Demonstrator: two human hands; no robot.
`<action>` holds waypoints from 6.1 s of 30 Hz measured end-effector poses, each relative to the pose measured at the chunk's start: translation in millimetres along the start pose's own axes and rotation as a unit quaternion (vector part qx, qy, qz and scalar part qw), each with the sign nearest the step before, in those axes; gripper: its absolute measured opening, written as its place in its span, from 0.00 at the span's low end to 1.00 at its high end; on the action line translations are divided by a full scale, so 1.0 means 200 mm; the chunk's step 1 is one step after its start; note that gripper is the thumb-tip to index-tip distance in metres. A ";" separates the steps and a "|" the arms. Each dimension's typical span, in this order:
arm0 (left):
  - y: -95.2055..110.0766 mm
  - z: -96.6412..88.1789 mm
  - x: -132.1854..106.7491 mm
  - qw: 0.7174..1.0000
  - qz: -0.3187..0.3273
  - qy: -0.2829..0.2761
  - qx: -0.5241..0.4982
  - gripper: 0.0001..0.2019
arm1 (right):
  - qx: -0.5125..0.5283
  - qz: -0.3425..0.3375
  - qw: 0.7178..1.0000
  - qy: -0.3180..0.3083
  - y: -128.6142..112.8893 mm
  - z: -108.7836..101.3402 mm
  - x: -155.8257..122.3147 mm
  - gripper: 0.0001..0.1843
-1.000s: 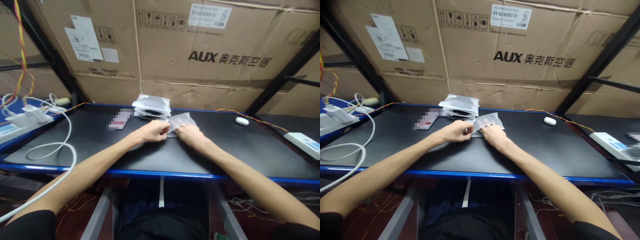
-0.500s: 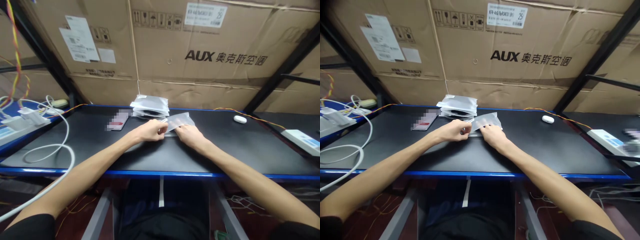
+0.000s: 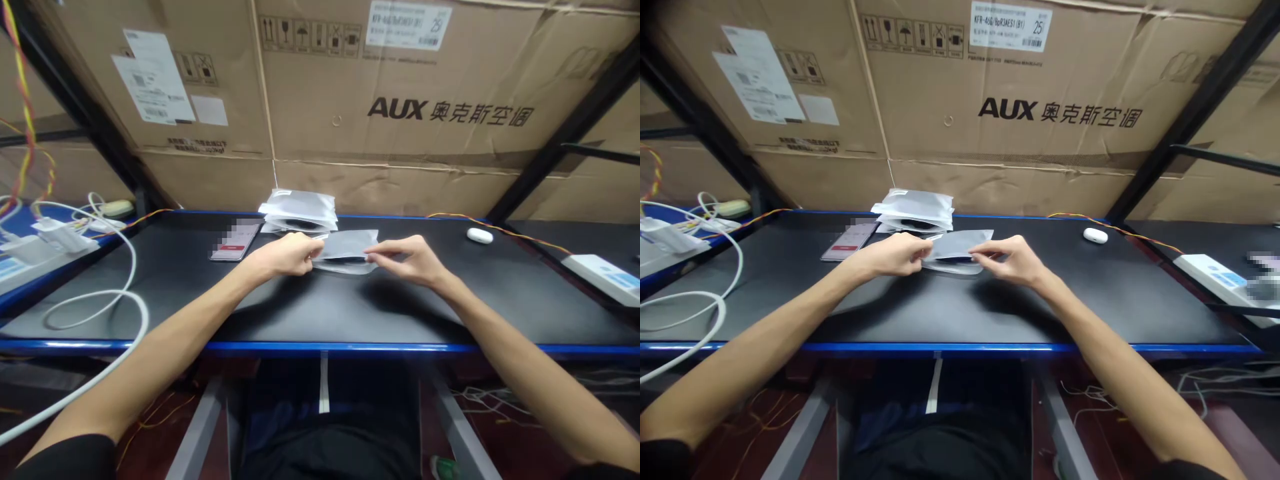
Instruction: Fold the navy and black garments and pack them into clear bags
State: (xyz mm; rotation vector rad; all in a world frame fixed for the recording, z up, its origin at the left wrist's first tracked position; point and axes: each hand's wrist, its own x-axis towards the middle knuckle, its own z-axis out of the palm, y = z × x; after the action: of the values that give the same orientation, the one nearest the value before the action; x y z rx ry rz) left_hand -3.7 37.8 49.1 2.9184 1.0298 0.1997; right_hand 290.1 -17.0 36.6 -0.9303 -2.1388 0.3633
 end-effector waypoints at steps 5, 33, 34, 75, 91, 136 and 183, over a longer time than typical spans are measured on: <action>-0.02 -0.02 -0.03 0.999 -0.006 -0.001 0.050 0.12 | -0.075 -0.035 0.994 -0.066 0.11 -0.10 -0.06 0.17; 0.29 0.26 0.06 0.935 0.138 0.288 0.154 0.11 | -0.319 -0.115 0.934 -0.113 0.06 0.16 -0.11 0.15; 0.29 0.26 0.06 0.933 0.142 0.293 0.155 0.11 | -0.323 -0.118 0.932 -0.114 0.06 0.16 -0.11 0.15; -0.06 -0.01 -0.06 0.977 0.107 0.115 0.144 0.06 | -0.283 -0.106 0.947 -0.109 0.17 -0.08 -0.11 0.18; 0.15 0.05 -0.02 0.955 0.084 0.222 0.177 0.22 | -0.211 -0.108 0.971 0.031 0.03 -0.09 -0.10 0.16; -0.28 0.03 0.08 0.954 -0.141 0.230 0.135 0.31 | -0.148 -0.050 0.979 -0.130 0.07 0.09 -0.07 0.17; 0.13 0.14 -0.08 0.986 -0.088 -0.108 -0.090 0.43 | -0.136 0.118 0.939 -0.292 0.10 0.13 0.04 0.49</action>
State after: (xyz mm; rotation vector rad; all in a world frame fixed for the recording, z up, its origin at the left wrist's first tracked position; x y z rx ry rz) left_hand 2.9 7.9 22.1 2.6025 1.1598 -0.0279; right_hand 277.6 2.8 12.9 -1.3778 -2.6675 0.5227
